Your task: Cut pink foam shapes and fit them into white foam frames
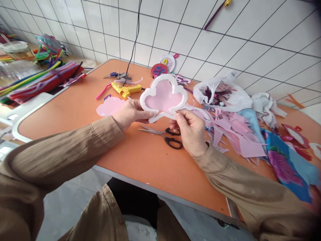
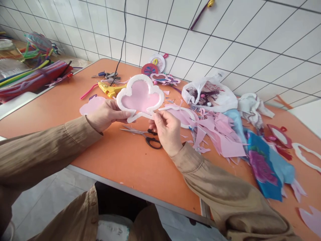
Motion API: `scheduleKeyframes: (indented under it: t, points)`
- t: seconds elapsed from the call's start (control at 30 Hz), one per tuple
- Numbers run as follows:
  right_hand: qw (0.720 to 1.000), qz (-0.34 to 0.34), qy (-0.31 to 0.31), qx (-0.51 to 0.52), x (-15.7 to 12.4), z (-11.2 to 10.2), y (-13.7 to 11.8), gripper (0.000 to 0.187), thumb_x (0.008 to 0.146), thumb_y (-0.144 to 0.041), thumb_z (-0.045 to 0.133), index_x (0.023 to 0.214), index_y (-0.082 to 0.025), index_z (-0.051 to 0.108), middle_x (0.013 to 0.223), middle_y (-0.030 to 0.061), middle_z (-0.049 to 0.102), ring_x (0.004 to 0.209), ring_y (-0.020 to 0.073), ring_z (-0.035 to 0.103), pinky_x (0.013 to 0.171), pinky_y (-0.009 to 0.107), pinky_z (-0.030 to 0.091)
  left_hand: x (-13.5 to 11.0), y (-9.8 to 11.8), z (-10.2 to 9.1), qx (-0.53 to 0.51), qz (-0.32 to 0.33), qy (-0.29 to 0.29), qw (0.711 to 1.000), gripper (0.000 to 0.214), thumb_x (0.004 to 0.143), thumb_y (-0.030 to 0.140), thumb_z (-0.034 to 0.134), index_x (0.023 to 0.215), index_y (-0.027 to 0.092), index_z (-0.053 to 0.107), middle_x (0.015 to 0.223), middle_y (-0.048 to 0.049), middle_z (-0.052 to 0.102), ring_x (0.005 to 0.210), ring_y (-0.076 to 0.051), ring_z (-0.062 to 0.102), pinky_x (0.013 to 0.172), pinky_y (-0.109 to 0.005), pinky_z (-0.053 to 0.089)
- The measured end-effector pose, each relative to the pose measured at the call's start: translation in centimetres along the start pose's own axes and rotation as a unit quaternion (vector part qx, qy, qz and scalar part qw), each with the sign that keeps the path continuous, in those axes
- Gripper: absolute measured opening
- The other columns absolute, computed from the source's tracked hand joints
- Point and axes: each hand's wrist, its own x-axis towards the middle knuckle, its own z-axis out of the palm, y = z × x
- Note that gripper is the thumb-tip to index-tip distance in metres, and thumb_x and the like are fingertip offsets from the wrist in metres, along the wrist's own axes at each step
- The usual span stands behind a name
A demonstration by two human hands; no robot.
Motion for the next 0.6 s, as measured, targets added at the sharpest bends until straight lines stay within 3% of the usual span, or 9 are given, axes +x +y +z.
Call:
scheduleKeyframes:
  t: [0.13, 0.27, 0.43, 0.6]
  points:
    - [0.999, 0.038, 0.013, 0.033, 0.19, 0.03, 0.48, 0.037, 0.080, -0.056, 0.080, 0.070, -0.025, 0.063, 0.065, 0.0011, 0.069, 0.050, 0.0125, 0.061, 0.043, 0.025, 0.049, -0.13, 0.00, 0.02, 0.024, 0.009, -0.021, 0.999, 0.038, 0.060, 0.032, 0.095, 0.091, 0.015, 0.083, 0.089, -0.0090, 0.082, 0.077, -0.019, 0.075, 0.073, -0.030, 0.064]
    - [0.997, 0.062, 0.018, 0.043, 0.27, 0.10, 0.70, 0.038, 0.077, -0.055, 0.082, 0.069, -0.024, 0.063, 0.062, -0.0001, 0.067, 0.049, 0.0120, 0.060, 0.043, 0.025, 0.048, -0.29, 0.11, 0.30, 0.021, 0.001, -0.012, 1.000, 0.031, 0.061, 0.032, 0.094, 0.084, 0.015, 0.081, 0.082, -0.0072, 0.080, 0.075, -0.020, 0.076, 0.070, -0.029, 0.063]
    - [0.998, 0.058, 0.015, 0.026, 0.35, 0.01, 1.02, 0.033, 0.081, -0.053, 0.079, 0.072, -0.026, 0.064, 0.065, 0.0019, 0.068, 0.050, 0.0157, 0.062, 0.042, 0.029, 0.048, -0.31, 0.04, 0.59, 0.000, -0.003, -0.004, 1.000, 0.037, 0.055, 0.031, 0.098, 0.081, 0.012, 0.080, 0.077, -0.0057, 0.078, 0.070, -0.018, 0.075, 0.065, -0.025, 0.062]
    - [0.998, 0.055, 0.007, 0.021, 0.28, -0.05, 0.94, 0.034, 0.082, -0.054, 0.078, 0.070, -0.027, 0.064, 0.064, 0.0020, 0.068, 0.050, 0.0165, 0.062, 0.041, 0.030, 0.049, -0.33, -0.07, 0.56, 0.002, 0.004, -0.008, 1.000, 0.036, 0.059, 0.035, 0.097, 0.079, 0.012, 0.079, 0.075, -0.0077, 0.077, 0.068, -0.018, 0.073, 0.066, -0.028, 0.063]
